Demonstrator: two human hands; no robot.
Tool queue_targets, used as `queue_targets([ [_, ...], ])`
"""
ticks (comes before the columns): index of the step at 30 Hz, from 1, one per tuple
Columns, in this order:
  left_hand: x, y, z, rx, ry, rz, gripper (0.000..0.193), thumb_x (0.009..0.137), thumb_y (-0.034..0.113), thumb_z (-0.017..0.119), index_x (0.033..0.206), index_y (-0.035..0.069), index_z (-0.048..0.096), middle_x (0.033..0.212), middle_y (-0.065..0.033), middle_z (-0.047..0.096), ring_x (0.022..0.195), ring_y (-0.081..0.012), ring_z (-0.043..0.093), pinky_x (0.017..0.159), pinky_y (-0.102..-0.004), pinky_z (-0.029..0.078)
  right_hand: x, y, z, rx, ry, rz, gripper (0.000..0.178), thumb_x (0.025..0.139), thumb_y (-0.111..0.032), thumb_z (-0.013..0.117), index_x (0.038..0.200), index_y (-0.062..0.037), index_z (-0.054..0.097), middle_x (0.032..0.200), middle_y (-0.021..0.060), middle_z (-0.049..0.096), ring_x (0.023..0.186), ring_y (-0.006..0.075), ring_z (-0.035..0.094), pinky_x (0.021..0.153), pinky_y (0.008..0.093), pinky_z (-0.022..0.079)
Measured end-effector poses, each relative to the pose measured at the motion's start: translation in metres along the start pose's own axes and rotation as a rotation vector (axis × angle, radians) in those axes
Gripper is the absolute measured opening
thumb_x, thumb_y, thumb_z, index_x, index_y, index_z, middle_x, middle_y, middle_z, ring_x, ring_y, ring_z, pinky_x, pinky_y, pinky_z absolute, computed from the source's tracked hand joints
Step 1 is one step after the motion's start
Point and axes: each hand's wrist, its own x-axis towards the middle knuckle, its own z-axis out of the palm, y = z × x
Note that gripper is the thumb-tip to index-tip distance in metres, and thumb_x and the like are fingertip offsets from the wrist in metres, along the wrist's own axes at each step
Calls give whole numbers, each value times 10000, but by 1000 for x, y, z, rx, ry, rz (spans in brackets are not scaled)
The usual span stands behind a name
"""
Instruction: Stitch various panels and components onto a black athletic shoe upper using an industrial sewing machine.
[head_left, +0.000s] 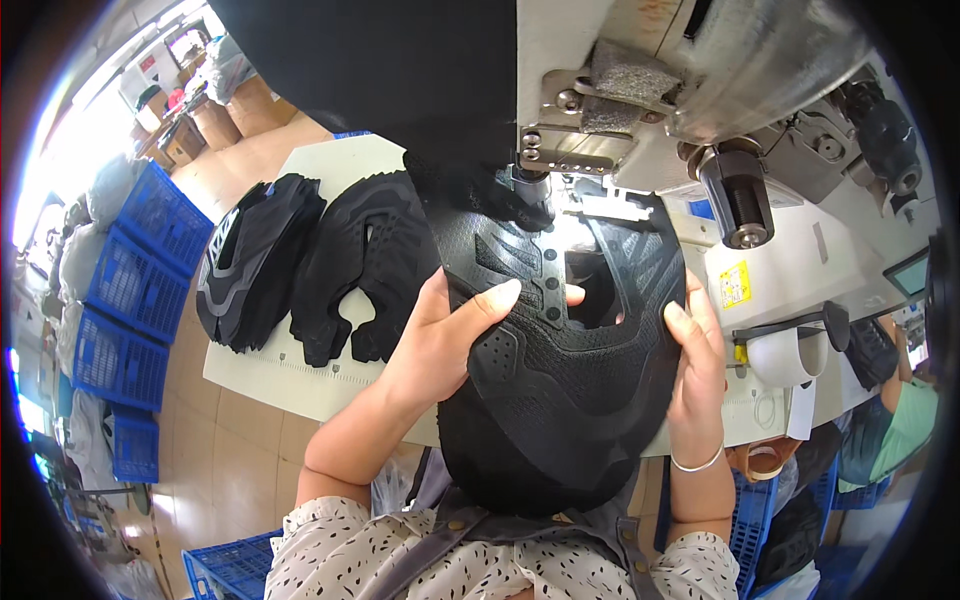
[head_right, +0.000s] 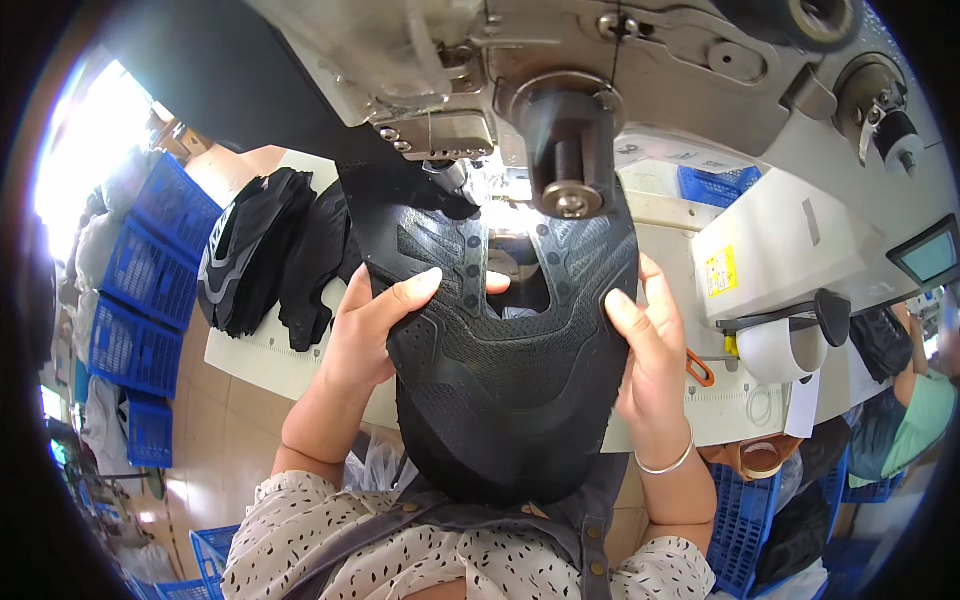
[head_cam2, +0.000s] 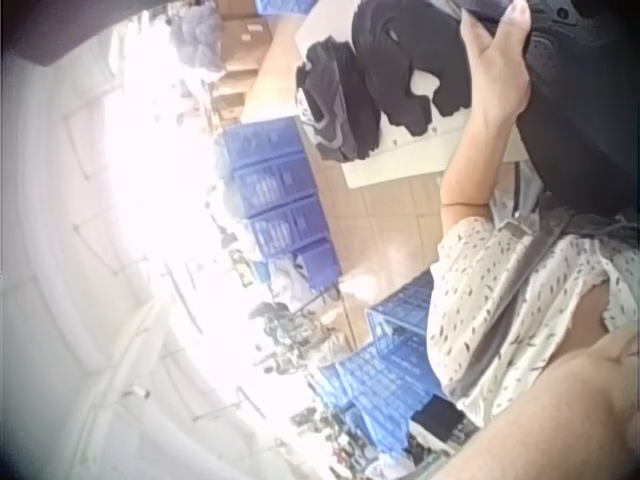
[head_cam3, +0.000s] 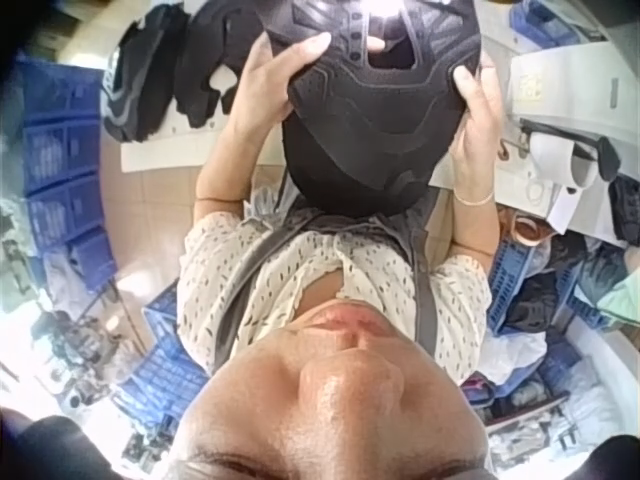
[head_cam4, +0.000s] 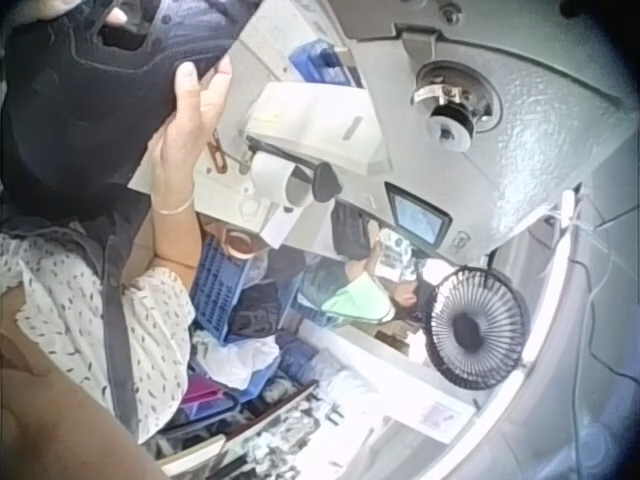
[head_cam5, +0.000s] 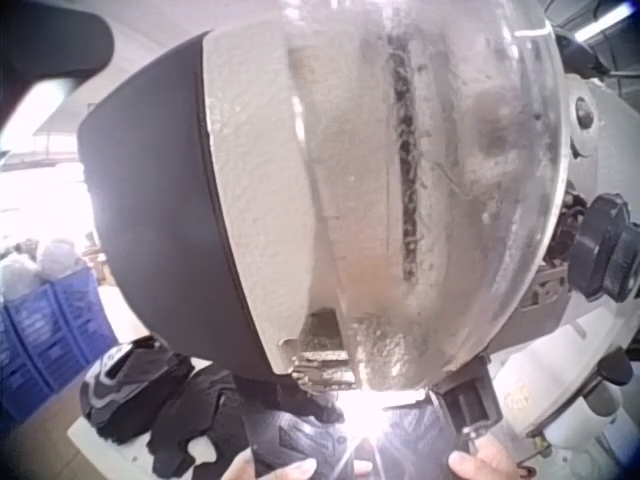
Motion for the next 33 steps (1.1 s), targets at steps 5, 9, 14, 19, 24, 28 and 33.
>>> queue_targets([
  [5, 1, -2, -4, 68, -12, 8, 355, 854, 59, 403, 1167, -110, 403, 1012, -273, 578, 928, -301, 603, 824, -372, 500, -13, 1, 3, -136, 22, -69, 494, 818, -66, 494, 1266, 54, 323, 1166, 145, 502, 1033, 182, 533, 906, 280, 422],
  [9, -1, 0, -4, 161, 29, -6, 250, 870, 86, 456, 1053, -77, 507, 966, -169, 611, 875, -205, 599, 789, -308, 488, -20, 4, -4, -197, 2, -99, 448, 806, -63, 554, 1211, 49, 397, 1131, 120, 532, 999, 163, 537, 886, 276, 417],
  [14, -23, -19, -6, 377, 170, -20, 150, 882, 127, 532, 827, -3, 582, 718, 37, 543, 650, -36, 461, 585, -200, 396, -25, 1, -6, -303, -39, -88, 310, 838, -64, 569, 1118, 35, 481, 1063, 73, 563, 952, 120, 524, 859, 257, 410],
  [19, -16, -21, -2, 344, 201, 64, 164, 882, 121, 531, 783, -6, 563, 709, 48, 523, 645, -22, 430, 570, -196, 380, -22, 4, 0, -283, -4, -104, 279, 855, -67, 552, 1108, 35, 490, 1038, 72, 577, 920, 115, 536, 827, 247, 429],
  [24, 2, -18, -7, 311, 211, 124, 188, 873, 107, 529, 735, -16, 567, 660, 65, 511, 610, -10, 418, 528, -193, 371, -5, 6, 0, -271, 4, -130, 256, 855, -59, 548, 1089, 33, 498, 1021, 74, 586, 898, 112, 548, 806, 250, 442],
  [28, 17, -16, -22, 365, 187, 92, 198, 853, 103, 549, 700, -19, 577, 632, 68, 524, 564, 3, 413, 475, -182, 349, 8, 5, 3, -264, 22, -157, 228, 852, -47, 542, 1063, 34, 511, 995, 82, 598, 871, 113, 560, 788, 253, 452],
  [33, 34, -7, -11, 202, 226, 162, 148, 838, 99, 556, 852, -33, 622, 712, 31, 582, 602, -17, 492, 511, -189, 394, 24, 5, 8, -238, 25, -154, 221, 847, -39, 540, 1053, 35, 516, 976, 85, 604, 852, 123, 573, 778, 257, 462],
])
